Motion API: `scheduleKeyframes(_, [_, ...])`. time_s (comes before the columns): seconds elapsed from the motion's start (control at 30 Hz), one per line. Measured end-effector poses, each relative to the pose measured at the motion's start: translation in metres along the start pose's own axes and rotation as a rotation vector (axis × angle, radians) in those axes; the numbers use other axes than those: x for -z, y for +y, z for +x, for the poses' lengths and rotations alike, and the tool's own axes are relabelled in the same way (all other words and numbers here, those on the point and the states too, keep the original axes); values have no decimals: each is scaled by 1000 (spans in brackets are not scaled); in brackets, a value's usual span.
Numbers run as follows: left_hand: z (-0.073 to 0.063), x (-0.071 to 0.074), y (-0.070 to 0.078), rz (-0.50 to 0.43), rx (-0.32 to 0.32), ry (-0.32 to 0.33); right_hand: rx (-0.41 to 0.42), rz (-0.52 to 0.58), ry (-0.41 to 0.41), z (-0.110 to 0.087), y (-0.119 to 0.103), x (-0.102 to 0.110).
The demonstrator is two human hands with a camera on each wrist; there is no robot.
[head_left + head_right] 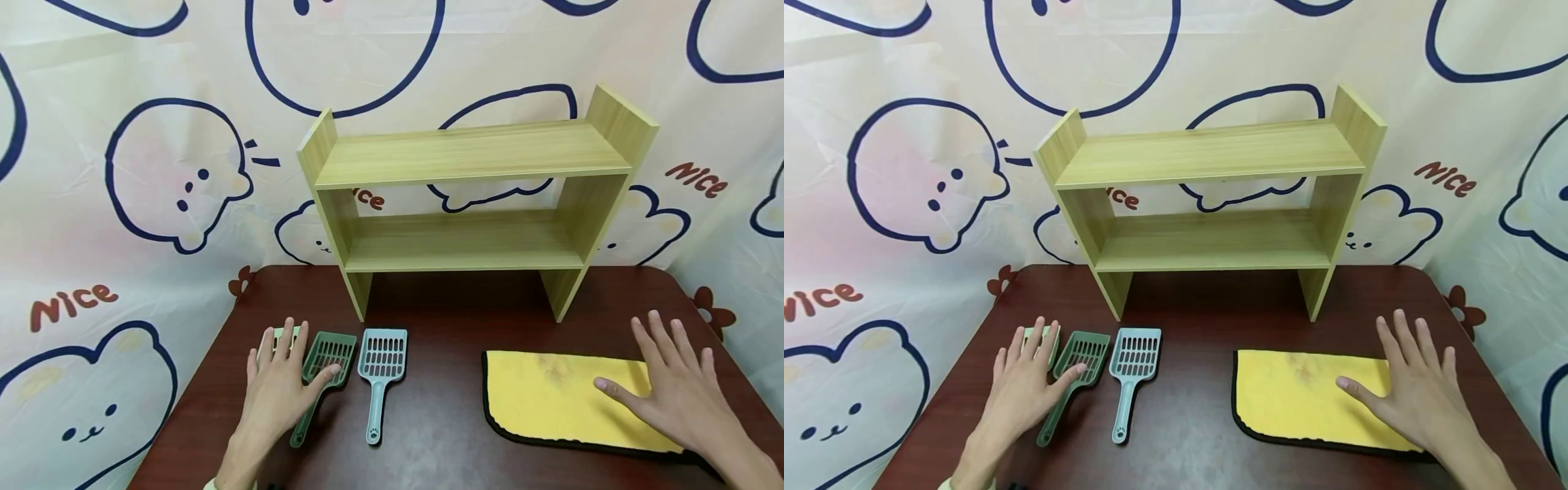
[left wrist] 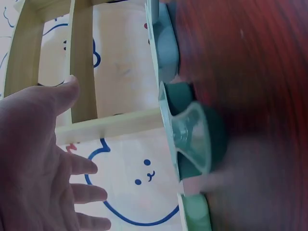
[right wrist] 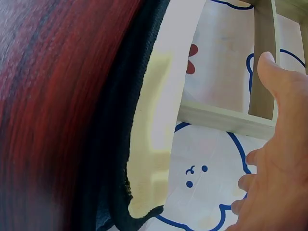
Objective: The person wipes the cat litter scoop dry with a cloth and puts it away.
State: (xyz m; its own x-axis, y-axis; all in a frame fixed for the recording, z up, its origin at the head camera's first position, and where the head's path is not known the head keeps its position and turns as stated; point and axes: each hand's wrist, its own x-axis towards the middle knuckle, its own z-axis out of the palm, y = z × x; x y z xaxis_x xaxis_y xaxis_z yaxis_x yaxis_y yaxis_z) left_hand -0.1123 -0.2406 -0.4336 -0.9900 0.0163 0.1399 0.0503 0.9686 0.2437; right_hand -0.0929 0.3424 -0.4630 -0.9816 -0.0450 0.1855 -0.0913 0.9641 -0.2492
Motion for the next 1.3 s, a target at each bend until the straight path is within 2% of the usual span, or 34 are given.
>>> scheduleKeyframes(0.1, [-2,-1,4,-26,-29,25,20,29,14,2,1,-2])
scheduleKeyframes(0.27, [-8,-2,14,-121,-64,51,36,101,3,5,1,-2])
scheduleKeyframes(0.7, [-29,-15,39,-388,-57,12,82,167,-79,21,9,-1])
scheduleKeyframes(0.8, [-33,-18,45,-482,-41,-17,97,183,-83,25,13,-1])
scheduleKeyframes(1.0, [-36,-22,52,-637,38,-106,156,205,-58,32,20,-2])
scheduleKeyframes(1.17, [-36,-30,54,-678,57,-169,188,198,-74,38,22,-4])
scheduleKeyframes(1.3, [-35,-36,56,-707,72,-211,184,226,-121,42,24,-6])
